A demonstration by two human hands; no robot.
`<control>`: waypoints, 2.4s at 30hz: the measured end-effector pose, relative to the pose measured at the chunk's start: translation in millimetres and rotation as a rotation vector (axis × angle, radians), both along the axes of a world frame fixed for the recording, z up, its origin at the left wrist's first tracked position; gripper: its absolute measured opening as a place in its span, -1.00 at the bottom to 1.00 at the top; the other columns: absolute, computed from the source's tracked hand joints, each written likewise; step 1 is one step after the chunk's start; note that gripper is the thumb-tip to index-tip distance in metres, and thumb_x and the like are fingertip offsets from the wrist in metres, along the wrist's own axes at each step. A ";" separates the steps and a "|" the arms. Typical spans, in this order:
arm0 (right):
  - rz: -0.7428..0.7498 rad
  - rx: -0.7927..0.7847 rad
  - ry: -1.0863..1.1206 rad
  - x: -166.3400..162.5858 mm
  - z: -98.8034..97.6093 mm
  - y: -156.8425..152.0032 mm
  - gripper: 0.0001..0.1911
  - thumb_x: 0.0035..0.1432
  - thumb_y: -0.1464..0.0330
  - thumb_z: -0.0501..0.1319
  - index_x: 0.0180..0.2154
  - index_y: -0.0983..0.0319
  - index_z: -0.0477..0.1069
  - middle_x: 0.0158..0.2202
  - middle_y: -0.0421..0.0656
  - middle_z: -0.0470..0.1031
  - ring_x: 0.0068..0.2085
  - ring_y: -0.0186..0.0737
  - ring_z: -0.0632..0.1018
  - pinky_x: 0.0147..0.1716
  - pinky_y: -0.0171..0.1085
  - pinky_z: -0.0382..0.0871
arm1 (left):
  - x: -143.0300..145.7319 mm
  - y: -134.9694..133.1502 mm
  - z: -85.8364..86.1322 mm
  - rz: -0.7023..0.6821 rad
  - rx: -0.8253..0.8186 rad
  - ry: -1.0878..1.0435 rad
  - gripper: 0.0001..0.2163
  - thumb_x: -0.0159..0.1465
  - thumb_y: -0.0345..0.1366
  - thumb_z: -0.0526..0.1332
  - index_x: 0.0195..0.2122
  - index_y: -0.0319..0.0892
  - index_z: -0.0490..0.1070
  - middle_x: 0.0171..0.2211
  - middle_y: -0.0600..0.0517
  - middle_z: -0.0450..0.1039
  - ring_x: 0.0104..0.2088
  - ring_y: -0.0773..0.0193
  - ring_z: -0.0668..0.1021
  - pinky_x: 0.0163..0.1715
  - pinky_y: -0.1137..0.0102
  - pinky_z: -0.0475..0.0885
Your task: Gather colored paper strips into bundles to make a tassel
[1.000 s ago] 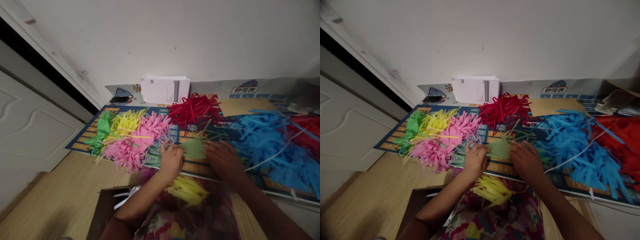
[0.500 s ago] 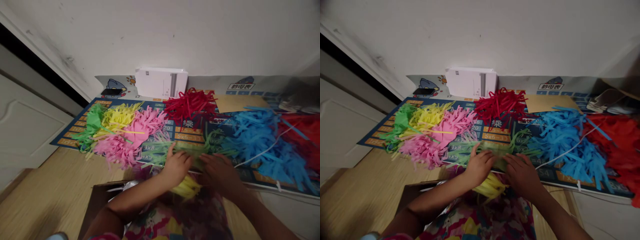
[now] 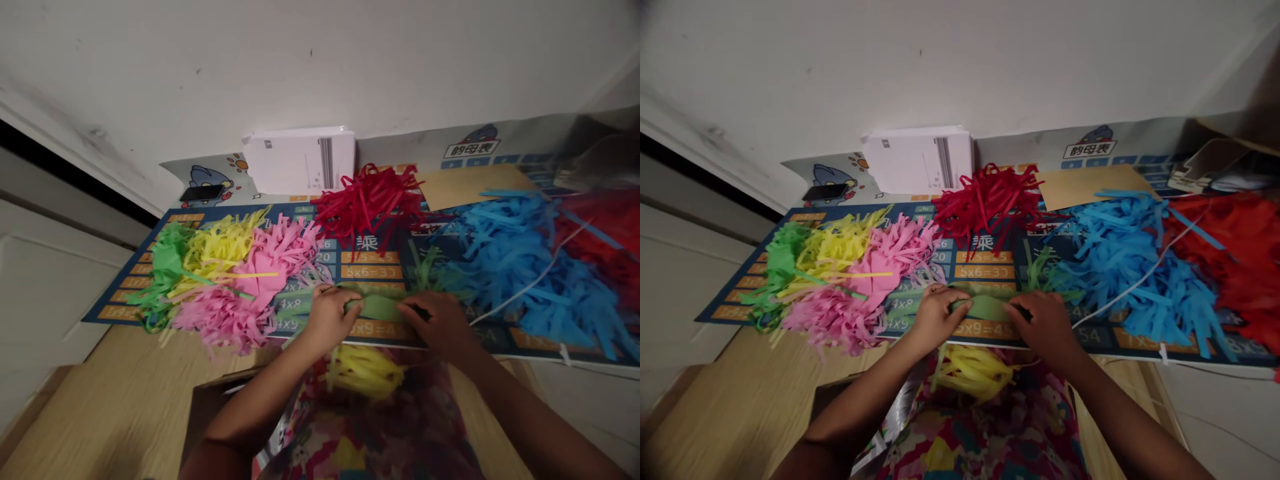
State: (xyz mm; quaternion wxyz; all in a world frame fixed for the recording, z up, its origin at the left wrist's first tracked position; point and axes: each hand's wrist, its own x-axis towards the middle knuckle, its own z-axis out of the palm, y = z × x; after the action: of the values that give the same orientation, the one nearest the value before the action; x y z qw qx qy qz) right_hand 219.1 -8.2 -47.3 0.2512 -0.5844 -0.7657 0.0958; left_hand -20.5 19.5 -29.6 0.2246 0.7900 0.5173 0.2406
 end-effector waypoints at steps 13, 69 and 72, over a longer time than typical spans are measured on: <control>-0.094 -0.039 -0.134 -6.9 -5.4 23.5 -0.58 0.40 0.12 0.05 -0.36 0.16 0.54 -0.38 -0.15 0.61 -0.36 -0.12 0.57 -0.28 -0.16 0.19 | 12.6 19.3 1.9 0.061 0.063 0.333 -0.86 0.33 -0.24 0.18 -0.28 -0.10 0.52 -0.45 0.03 0.62 -0.42 0.14 0.61 -0.07 0.13 0.29; 0.056 -0.130 -0.146 14.3 3.8 47.0 -0.77 0.26 0.27 0.21 -0.41 0.21 0.50 -0.35 -0.15 0.53 -0.25 -0.12 0.51 -0.28 -0.19 0.15 | -6.5 48.8 15.4 -0.221 0.130 0.361 -0.76 0.33 -0.24 0.17 -0.46 -0.14 0.52 -0.39 0.01 0.58 -0.23 0.15 0.53 -0.07 0.12 0.26; 0.037 -0.125 -0.165 11.6 4.7 47.2 -0.79 0.23 0.27 0.22 -0.43 0.20 0.48 -0.35 -0.15 0.52 -0.24 -0.11 0.52 -0.30 -0.19 0.14 | -2.6 50.8 15.6 -0.223 0.133 0.402 -0.75 0.30 -0.26 0.20 -0.53 -0.15 0.47 -0.43 0.02 0.57 -0.26 0.15 0.53 -0.12 0.14 0.25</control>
State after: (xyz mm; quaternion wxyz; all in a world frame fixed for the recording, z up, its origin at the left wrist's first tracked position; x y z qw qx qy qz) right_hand 230.7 39.1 -42.6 0.1485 -0.5905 -0.7870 0.0996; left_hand -23.1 70.3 -14.0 0.0897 0.8874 0.4440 0.0859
